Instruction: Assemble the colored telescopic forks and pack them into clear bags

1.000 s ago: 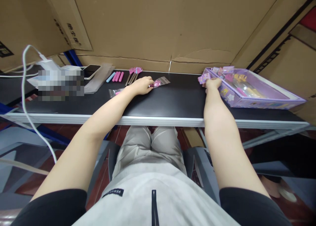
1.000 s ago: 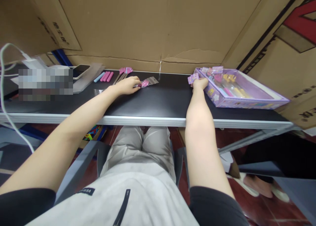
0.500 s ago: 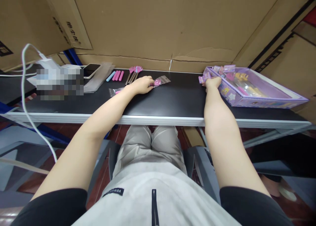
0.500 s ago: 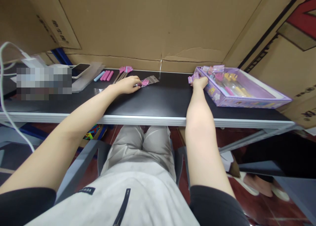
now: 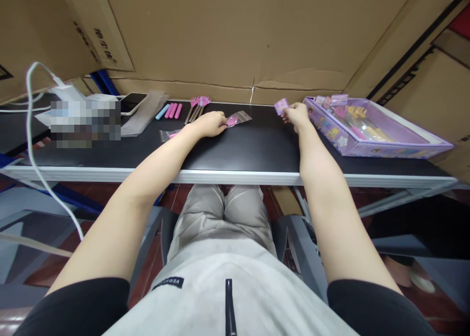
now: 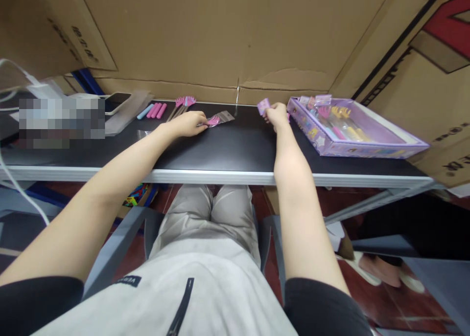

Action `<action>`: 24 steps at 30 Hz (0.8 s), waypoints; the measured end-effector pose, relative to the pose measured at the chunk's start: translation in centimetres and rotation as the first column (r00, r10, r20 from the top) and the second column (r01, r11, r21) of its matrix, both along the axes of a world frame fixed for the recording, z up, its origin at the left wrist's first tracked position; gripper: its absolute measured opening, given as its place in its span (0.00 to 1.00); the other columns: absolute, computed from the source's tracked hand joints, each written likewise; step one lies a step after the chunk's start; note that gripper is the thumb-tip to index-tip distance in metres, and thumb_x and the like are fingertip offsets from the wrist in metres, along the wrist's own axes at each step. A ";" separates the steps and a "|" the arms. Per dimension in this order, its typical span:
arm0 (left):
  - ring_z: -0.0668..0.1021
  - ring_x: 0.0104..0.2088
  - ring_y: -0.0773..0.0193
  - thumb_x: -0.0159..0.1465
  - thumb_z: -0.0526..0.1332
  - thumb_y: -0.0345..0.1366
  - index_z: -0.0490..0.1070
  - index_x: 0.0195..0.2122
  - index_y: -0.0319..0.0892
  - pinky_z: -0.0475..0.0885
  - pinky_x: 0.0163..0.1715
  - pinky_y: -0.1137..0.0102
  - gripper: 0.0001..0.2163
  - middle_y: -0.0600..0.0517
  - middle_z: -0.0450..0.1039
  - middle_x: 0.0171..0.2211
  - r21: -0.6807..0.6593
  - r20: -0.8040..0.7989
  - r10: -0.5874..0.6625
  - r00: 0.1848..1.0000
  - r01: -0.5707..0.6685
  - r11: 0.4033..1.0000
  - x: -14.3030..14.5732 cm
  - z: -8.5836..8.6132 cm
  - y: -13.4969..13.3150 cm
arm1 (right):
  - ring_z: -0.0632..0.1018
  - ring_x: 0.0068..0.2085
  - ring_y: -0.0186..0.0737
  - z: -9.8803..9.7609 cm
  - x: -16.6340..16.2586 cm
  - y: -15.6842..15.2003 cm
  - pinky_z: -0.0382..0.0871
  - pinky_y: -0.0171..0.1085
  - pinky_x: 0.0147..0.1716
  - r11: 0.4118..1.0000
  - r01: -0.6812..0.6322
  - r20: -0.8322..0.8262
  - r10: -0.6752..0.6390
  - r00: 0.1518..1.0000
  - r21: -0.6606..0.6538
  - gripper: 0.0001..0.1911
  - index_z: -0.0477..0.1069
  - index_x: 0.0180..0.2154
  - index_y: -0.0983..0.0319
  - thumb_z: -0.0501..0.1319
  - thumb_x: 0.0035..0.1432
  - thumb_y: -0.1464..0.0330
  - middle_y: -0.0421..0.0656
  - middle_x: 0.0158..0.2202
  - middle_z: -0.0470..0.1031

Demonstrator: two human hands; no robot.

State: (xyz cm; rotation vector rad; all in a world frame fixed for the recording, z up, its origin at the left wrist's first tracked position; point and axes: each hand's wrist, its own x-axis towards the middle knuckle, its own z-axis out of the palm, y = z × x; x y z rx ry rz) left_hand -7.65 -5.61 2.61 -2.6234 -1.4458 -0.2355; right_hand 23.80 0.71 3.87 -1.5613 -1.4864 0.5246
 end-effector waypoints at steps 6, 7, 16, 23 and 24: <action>0.84 0.54 0.45 0.70 0.57 0.35 0.87 0.48 0.39 0.77 0.58 0.59 0.18 0.39 0.84 0.48 0.018 -0.007 0.065 0.998 -0.065 0.998 0.6 0.1 1.0 | 0.77 0.29 0.31 0.6 -5.3 -2.0 0.62 0.28 0.28 0.931 -0.257 -0.125 0.232 0.965 -0.260 0.18 0.67 0.28 0.62 0.57 0.71 0.82 0.43 0.27 0.77; 0.84 0.54 0.45 0.69 0.58 0.36 0.87 0.47 0.40 0.78 0.57 0.59 0.16 0.40 0.85 0.45 0.023 0.005 0.070 0.998 -0.070 0.997 0.7 0.1 1.4 | 0.78 0.30 0.32 0.7 -5.6 -2.0 0.62 0.29 0.29 0.925 -0.253 -0.137 0.222 0.965 -0.284 0.18 0.67 0.28 0.62 0.56 0.71 0.81 0.44 0.27 0.78; 0.83 0.52 0.40 0.65 0.67 0.40 0.84 0.49 0.36 0.79 0.53 0.56 0.16 0.39 0.82 0.41 0.053 0.106 0.176 0.979 -0.183 0.982 3.7 0.5 4.6 | 0.77 0.29 0.33 0.9 -6.5 -0.7 0.66 0.30 0.33 0.926 -0.123 -0.031 0.120 0.992 -0.356 0.20 0.68 0.25 0.62 0.55 0.70 0.81 0.43 0.24 0.74; 0.80 0.59 0.32 0.73 0.61 0.44 0.80 0.52 0.31 0.74 0.61 0.47 0.19 0.31 0.80 0.51 0.075 0.236 0.295 0.926 -0.320 0.944 4.8 -0.2 2.7 | 0.82 0.37 0.46 -0.6 -6.2 0.0 0.78 0.42 0.49 0.975 -0.163 0.358 0.209 0.910 -0.154 0.13 0.69 0.28 0.59 0.63 0.60 0.80 0.42 0.21 0.69; 0.79 0.60 0.33 0.72 0.62 0.44 0.80 0.53 0.33 0.73 0.62 0.47 0.19 0.31 0.79 0.53 0.073 0.256 0.271 0.928 -0.298 0.952 4.4 -0.3 2.7 | 0.82 0.39 0.49 -0.5 -6.2 0.0 0.78 0.43 0.50 0.977 -0.163 0.399 0.205 0.894 -0.135 0.11 0.70 0.28 0.59 0.64 0.60 0.79 0.42 0.21 0.68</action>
